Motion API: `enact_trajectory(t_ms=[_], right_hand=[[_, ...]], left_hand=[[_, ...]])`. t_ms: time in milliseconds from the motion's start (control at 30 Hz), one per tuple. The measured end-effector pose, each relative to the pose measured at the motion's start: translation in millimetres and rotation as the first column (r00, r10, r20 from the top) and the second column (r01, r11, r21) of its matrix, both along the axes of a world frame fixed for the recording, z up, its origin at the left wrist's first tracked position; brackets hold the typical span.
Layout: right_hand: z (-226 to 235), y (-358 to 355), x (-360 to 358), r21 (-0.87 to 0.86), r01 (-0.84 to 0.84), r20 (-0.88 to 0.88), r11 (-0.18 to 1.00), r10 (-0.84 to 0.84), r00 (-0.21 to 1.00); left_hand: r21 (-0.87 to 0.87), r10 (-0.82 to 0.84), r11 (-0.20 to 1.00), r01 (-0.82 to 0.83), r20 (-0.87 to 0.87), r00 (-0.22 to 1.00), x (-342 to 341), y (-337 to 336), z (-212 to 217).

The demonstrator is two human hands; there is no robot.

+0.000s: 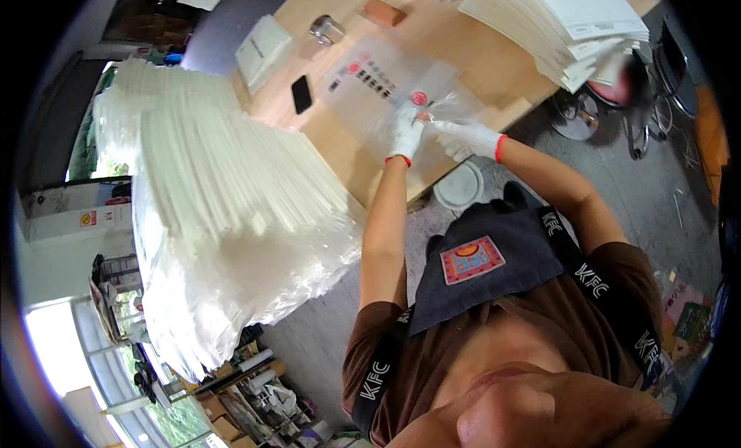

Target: The person repeatedly picks up stacks of white paper documents and places them into clear plastic bags on a wooden table. The person wears white gloves and a KFC-branded apron. A second person is visible in the background handling similar materials.

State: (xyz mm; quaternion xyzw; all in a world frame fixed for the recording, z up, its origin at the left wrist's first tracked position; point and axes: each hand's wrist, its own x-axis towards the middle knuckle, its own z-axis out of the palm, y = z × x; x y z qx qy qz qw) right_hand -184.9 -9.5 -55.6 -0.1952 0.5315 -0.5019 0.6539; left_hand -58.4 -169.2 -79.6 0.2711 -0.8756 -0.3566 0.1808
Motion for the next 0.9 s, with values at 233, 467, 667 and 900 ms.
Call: enact_trajectory(t_ms=[233,467,667,900], right_hand=[[-17.2,-60.4,-24.3,-0.100,0.042,-0.849,0.994,-0.107,0.517],[7.0,-38.5,-42.3,-0.293,0.020,-0.525,0.956,-0.178,0.832],[10.9,-59.2,-28.9,-0.346,0.019,-0.784,0.938,-0.301,0.543],[-11.8,-5.2,-90.2,0.131,-0.127,-0.960,0.983,0.158,0.233]], left_hand=[[0.396,0.381,0.894,-0.208,-0.429,0.819,3.8,-50.9,46.8],[0.409,0.370,0.888,-0.210,-0.364,0.855,-5.4,-39.6,72.7],[0.484,0.425,0.859,-0.166,-0.494,0.758,-21.0,-28.4,16.8],[0.769,0.538,0.601,0.216,-0.590,0.602,-11.4,-36.0,67.9]])
